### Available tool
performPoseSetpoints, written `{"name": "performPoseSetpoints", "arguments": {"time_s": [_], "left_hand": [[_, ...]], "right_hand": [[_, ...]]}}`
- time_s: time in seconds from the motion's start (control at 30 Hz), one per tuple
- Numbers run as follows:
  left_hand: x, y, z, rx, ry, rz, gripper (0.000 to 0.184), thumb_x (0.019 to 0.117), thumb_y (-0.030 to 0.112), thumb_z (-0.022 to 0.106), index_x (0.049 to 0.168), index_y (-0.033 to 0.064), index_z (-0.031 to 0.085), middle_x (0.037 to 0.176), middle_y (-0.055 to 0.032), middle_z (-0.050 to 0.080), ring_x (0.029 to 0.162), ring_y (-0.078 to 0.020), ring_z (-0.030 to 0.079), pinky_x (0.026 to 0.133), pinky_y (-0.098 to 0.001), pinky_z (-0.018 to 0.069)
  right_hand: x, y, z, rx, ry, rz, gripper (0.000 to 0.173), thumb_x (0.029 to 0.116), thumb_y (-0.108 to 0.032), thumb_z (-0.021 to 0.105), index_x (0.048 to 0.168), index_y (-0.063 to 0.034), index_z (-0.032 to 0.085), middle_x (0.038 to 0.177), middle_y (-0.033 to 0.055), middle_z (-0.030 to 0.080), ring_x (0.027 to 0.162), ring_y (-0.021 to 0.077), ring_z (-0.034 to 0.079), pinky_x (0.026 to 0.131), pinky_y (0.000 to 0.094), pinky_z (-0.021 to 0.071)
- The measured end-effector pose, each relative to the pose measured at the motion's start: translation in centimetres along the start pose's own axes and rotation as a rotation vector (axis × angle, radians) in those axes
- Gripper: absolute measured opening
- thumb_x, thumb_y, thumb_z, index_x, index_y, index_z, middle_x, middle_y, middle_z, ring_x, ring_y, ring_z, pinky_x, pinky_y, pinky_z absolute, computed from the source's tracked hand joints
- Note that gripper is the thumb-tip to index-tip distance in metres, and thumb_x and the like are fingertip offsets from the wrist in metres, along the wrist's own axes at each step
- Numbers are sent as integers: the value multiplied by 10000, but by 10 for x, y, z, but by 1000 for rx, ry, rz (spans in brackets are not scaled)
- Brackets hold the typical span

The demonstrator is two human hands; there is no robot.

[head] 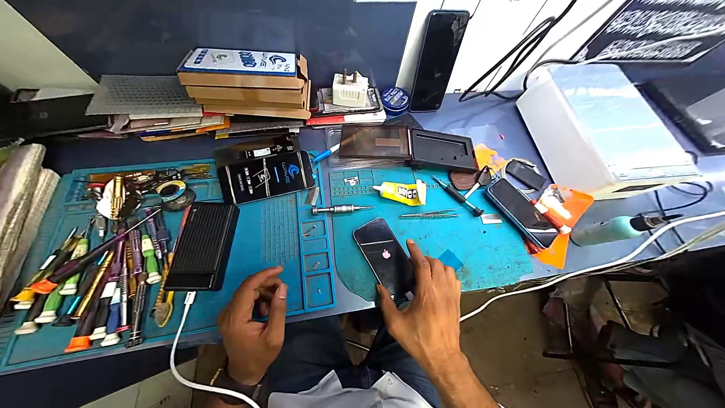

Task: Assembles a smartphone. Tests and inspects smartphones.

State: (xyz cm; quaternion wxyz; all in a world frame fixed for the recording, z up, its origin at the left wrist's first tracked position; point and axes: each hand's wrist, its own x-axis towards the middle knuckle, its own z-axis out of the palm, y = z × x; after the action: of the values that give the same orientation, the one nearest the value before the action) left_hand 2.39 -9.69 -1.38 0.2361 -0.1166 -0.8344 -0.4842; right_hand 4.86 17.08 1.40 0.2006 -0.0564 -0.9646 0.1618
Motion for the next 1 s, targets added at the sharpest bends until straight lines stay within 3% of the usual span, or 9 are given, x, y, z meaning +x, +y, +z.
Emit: {"name": "performPoseSetpoints", "arguments": {"time_s": [0.13, 0.23, 0.43, 0.57, 0.73, 0.87, 1.0], "left_hand": [[0, -1, 0, -7, 1, 16, 339, 1010, 230, 563, 1227, -13, 660, 888, -9, 691, 713, -31, 603, 598, -188, 505], [0, -1, 0, 11, -13, 21, 343, 1004, 226, 560, 1222, -19, 658, 896, -21, 694, 722, -33, 609, 605, -191, 507], [1, 0, 0, 44, -33, 35, 338, 1007, 222, 559, 1213, -24, 666, 888, -34, 695, 717, -31, 597, 599, -190, 486], [1, 1, 1, 52, -44, 28, 327, 1003, 211, 559, 1199, -26, 671, 885, -32, 694, 711, -20, 582, 597, -176, 468], [1, 1, 3, 136, -45, 42, 323, 1005, 203, 559, 1177, -39, 687, 877, -71, 694, 695, -40, 577, 580, -195, 459], [1, 3, 5, 158, -47, 57, 342, 1010, 198, 540, 1177, -66, 678, 863, -117, 685, 668, -58, 559, 563, -201, 439], [1, 3, 6, 166, -32, 69, 342, 1011, 190, 537, 1176, -76, 675, 849, -126, 678, 656, -60, 542, 560, -197, 426]], "right_hand": [[-4, -1, 0, -41, 47, 49, 878, 729, -570, 727, 1483, -152, 566, 1026, 92, 651, 887, 284, 599, 732, 475, 476], [-9, 1, 0, -50, 39, 78, 882, 757, -616, 707, 1491, -151, 557, 1025, 92, 644, 881, 280, 597, 726, 470, 473], [-16, 8, -10, 30, -18, 54, 950, 780, -725, 704, 1520, -157, 524, 1180, 81, 639, 981, 270, 594, 778, 470, 476], [-29, 24, -21, 228, 28, 46, 797, 840, -600, 741, 1474, -150, 563, 1278, 85, 627, 1087, 249, 600, 865, 474, 510], [-34, 57, -33, 327, 121, 112, 580, 896, -421, 751, 1369, -106, 633, 1239, 63, 670, 1055, 188, 629, 813, 377, 541], [1, 113, -61, 152, 169, 168, 557, 935, -345, 733, 1381, -42, 596, 1259, 148, 673, 1110, 302, 642, 926, 504, 529], [52, 172, -86, -28, 66, 241, 629, 921, -366, 747, 1430, -47, 560, 1321, 211, 637, 1215, 416, 596, 1010, 616, 464]]}}
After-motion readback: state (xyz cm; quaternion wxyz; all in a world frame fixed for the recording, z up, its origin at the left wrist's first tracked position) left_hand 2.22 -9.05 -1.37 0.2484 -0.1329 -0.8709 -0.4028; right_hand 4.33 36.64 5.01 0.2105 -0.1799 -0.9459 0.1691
